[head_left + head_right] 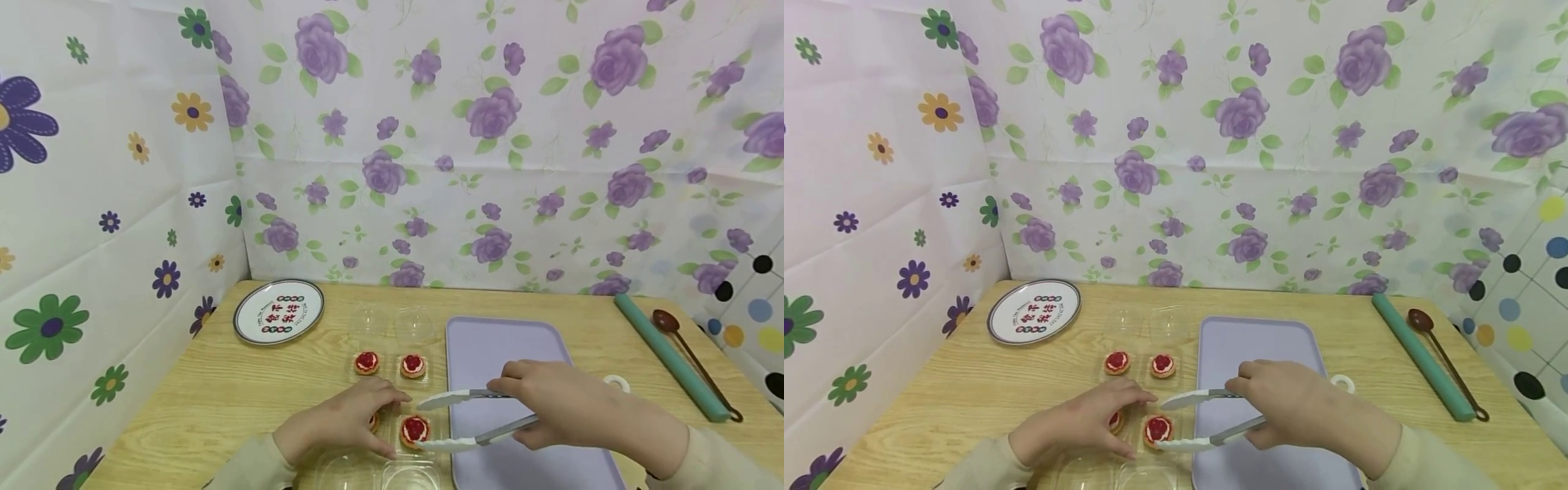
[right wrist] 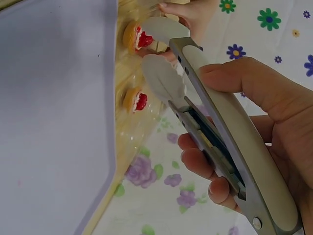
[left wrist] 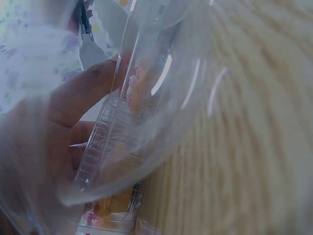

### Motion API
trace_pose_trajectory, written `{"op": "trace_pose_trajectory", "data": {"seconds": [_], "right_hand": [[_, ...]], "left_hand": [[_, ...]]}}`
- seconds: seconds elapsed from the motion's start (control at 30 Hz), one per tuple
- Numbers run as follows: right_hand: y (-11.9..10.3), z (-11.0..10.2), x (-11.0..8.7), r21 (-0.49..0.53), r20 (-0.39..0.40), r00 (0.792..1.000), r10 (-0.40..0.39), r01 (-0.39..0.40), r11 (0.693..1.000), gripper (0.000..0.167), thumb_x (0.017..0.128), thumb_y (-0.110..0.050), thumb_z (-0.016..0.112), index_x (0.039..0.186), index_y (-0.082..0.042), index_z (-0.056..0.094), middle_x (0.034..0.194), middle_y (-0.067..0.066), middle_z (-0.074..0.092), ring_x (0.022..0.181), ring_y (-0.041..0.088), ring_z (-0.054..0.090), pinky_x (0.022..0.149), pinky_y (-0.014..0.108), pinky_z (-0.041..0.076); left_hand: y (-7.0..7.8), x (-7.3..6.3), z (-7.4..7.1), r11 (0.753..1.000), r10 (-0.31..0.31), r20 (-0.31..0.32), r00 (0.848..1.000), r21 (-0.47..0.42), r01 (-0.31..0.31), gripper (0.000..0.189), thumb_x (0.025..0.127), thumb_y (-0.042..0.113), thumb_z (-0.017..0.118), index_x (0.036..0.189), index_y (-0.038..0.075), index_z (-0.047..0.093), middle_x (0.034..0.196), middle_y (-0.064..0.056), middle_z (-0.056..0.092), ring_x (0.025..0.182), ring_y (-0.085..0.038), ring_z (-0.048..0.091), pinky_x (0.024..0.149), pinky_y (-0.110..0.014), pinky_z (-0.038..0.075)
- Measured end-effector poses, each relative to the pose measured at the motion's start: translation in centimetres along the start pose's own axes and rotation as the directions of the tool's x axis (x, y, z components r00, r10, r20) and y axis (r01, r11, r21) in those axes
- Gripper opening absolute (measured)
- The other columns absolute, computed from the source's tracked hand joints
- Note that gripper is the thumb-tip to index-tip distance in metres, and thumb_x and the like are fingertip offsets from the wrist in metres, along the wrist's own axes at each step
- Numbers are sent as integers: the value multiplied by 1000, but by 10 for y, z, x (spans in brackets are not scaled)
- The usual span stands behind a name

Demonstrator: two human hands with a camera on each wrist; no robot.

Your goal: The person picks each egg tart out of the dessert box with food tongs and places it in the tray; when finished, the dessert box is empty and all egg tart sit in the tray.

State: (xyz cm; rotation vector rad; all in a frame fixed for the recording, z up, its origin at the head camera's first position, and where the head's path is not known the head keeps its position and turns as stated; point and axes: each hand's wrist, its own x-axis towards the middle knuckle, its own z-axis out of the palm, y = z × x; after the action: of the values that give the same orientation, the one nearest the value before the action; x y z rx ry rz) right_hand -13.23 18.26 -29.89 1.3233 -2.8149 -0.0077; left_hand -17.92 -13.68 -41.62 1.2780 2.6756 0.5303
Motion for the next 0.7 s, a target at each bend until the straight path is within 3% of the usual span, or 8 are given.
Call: {"op": "trace_pose_trajectory", "data": {"seconds": [0.3,0.7], "right_hand": [[-9,-9,18,-28,76,997,11,-9,1000,50,67,-33,82,112,-15,68,88,-10,59,72,0,51,58,21,47],[-17,-10,35,-27,124,992,34,-31,999,38,65,-30,82,98,-14,70,75,-13,51,61,-1,40,53,19,42]], "left_hand": [[2,-1,-2,1000,7,-2,1000,7,-7,76,69,50,80,131,14,55,113,8,58,107,-5,48,99,-25,41],[-1,0,0,1000,13,0,1000,18,-13,76,70,52,79,131,15,55,117,6,59,111,-7,49,101,-24,41]]}}
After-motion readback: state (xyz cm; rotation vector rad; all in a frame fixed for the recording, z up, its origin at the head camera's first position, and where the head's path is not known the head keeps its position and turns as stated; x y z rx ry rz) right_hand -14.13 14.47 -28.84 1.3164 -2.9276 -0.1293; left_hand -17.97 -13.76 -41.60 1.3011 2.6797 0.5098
